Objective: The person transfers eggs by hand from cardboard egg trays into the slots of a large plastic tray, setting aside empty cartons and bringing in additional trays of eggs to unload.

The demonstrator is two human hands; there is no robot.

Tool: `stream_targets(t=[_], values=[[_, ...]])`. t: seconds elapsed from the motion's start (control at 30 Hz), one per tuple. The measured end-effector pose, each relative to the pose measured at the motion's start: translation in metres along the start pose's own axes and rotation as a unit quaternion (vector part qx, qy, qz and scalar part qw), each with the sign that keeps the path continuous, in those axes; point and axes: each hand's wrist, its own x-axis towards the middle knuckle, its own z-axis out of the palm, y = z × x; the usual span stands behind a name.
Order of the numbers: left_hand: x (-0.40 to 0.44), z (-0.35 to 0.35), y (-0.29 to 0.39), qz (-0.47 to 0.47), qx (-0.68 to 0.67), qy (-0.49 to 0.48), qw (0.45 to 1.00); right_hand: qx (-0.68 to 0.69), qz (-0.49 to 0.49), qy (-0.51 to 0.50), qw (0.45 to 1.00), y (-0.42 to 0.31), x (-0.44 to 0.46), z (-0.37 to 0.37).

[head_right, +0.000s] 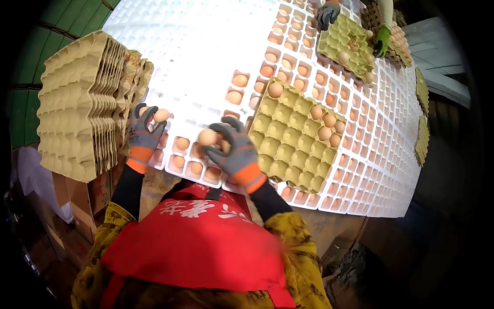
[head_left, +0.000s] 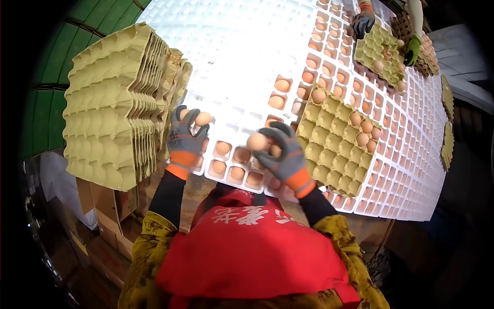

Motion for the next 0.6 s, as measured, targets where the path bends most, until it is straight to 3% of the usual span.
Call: stream_targets(t=[0.13, 0.23, 0.37, 0.4, 0.5, 0.53, 0.57, 0.6], values=[[0.006, -0.005, -0.005, 0.03, 0.113, -0.078, 0.99, -0.137, 0.035, -0.042, 0.989, -0.021, 0.024, 0.066], [0.004, -0.009, -0.002, 0.043, 0.055, -0.052, 0.996, -0.156, 0.075, -0.05, 0.984, -0.016, 0.028, 0.091], [0.001, -0.012, -0.019, 0.036, 0.031, -0.008, 0.999, 0.003, 0.05, 0.03, 0.998, -0.001, 0.013, 0.098], [0.004, -0.01, -0.028, 0.054, 0.054, 0.003, 0.997, 0.019, 0.079, 0.005, 0.997, 0.003, 0.01, 0.099], [0.004, 0.012, -0.05, 0.109, 0.141, 0.048, 0.983, 0.167, 0.075, 0.067, 0.981, 0.027, 0.006, 0.102], [0.006, 0.012, -0.049, 0.088, 0.165, 0.001, 0.982, 0.282, 0.185, 0.039, 0.94, 0.009, 0.011, 0.085], [0.007, 0.005, -0.04, 0.06, 0.138, -0.01, 0.989, 0.29, 0.221, 0.054, 0.929, -0.001, 0.015, 0.075], [0.011, -0.007, -0.025, 0.032, 0.112, -0.02, 0.993, 0.257, 0.185, 0.082, 0.945, -0.002, 0.02, 0.073]])
